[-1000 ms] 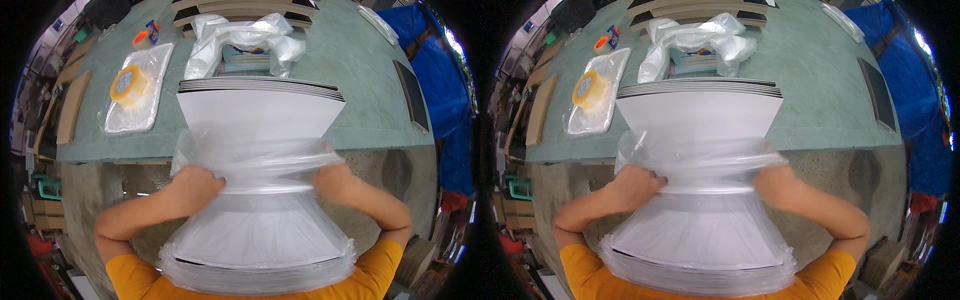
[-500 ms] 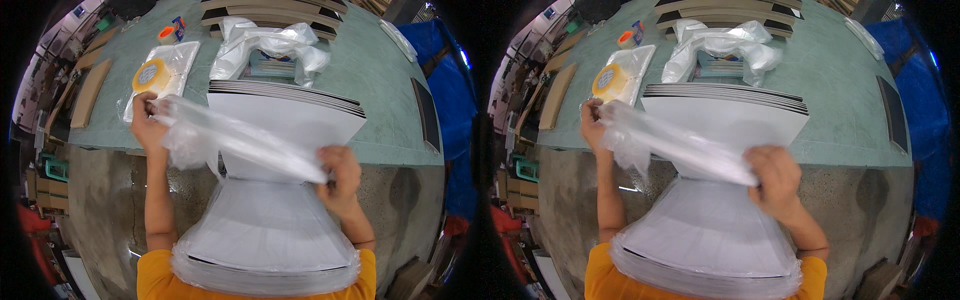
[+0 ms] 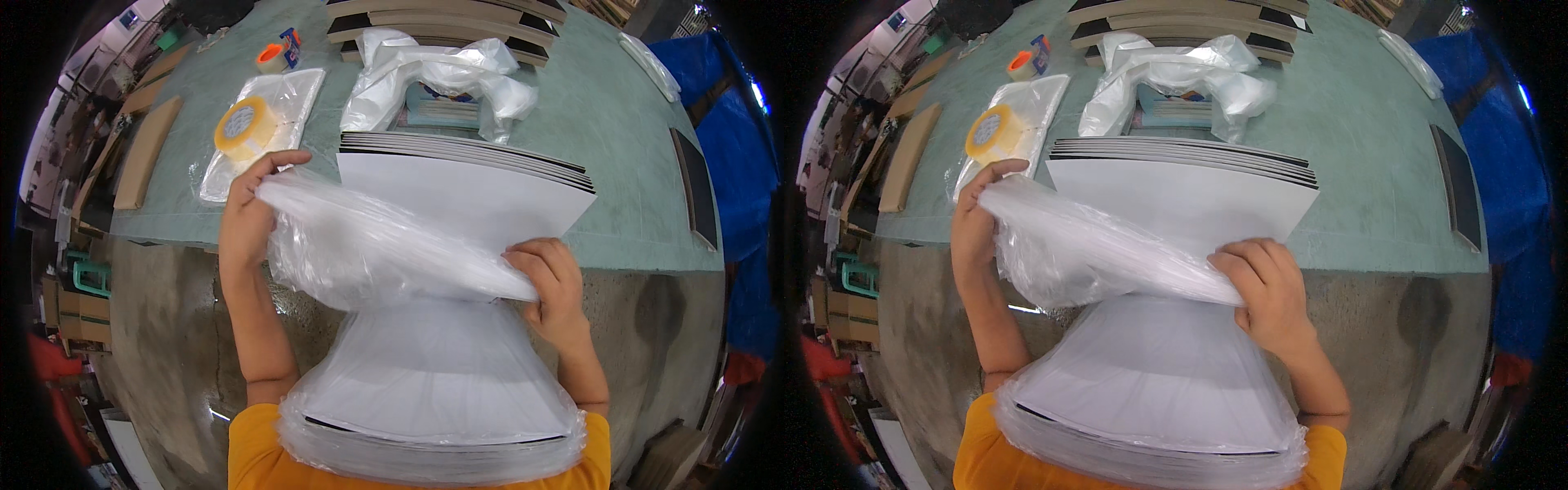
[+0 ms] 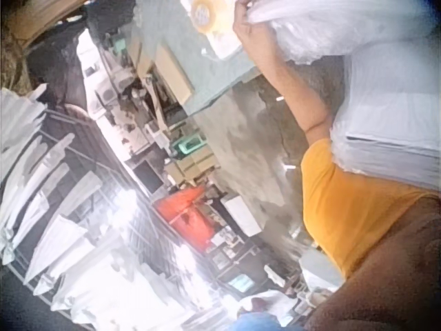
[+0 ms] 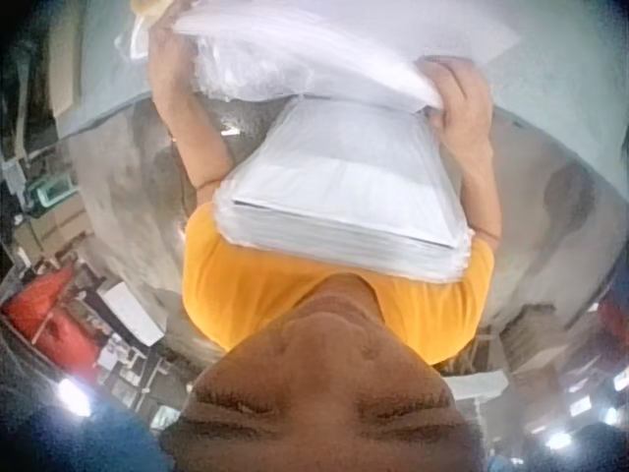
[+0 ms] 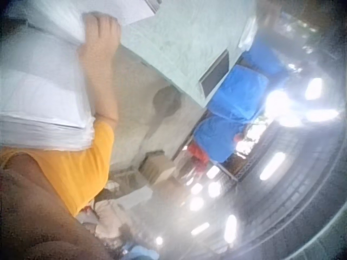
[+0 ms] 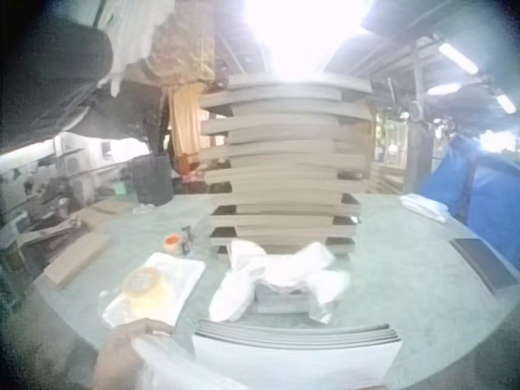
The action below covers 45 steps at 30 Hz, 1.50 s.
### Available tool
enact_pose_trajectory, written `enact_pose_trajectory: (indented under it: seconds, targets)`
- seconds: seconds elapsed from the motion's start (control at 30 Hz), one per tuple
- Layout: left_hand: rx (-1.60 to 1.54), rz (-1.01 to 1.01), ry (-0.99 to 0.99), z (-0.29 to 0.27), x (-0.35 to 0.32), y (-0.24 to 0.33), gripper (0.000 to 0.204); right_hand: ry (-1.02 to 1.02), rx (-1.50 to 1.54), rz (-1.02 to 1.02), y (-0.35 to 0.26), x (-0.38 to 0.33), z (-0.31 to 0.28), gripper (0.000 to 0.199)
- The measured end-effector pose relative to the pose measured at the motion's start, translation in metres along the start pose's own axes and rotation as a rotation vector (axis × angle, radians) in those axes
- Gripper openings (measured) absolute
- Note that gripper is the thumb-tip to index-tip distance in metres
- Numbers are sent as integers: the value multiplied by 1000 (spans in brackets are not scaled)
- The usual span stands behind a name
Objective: The person places plastic film over black boards and white paper sheets, wrapping the top edge of each item before stacking it. The person then picks up a roll of tape from the work table.
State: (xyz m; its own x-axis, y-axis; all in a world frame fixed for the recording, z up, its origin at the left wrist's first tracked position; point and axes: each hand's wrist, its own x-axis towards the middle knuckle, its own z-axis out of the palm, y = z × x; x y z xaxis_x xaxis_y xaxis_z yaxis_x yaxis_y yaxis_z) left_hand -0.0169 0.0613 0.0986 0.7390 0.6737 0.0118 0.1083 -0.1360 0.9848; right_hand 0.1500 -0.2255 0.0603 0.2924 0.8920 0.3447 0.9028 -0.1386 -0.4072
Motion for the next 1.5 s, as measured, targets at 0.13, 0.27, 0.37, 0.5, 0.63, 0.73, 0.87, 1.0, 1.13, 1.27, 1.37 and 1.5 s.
enact_pose_trajectory:
  seconds: [0.13,0.27,0.37,0.5,0.63,0.73,0.87,1.0,1.13,1.27,1.37,1.5]
  targets:
    - [155,241,50,7,-8,-3,37,382,-50,259,0,-4,9,58]
    - [754,574,389,33,-4,-9,55,575,-223,283,25,6,-7,63]
    - [931,488,182,41,-15,-8,62,465,-183,336,30,1,-11,61]
    - [845,623,207,35,-26,-12,59,477,-230,212,36,-30,-10,51]
    - [634,731,143,22,-32,-6,41,680,-59,179,25,-23,-21,36]
    - [297,552,-56,6,-26,-6,27,603,302,177,32,-21,-39,20]
    - [-613,24,-501,-13,-27,-50,25,101,1547,298,74,-48,-31,22]
    - [-705,-566,-640,-11,-46,-163,31,-110,1636,1140,89,-98,59,22]
    - [-454,-764,-600,17,-67,-227,22,-196,1271,1111,138,-185,194,9]
    - [-242,-717,-529,20,-67,-293,18,-129,742,1111,106,-151,198,7]
    - [85,-526,-677,9,-54,-286,15,-326,327,843,82,-118,130,10]
    - [537,-84,-575,-29,-35,-134,20,-97,795,801,44,-71,25,20]
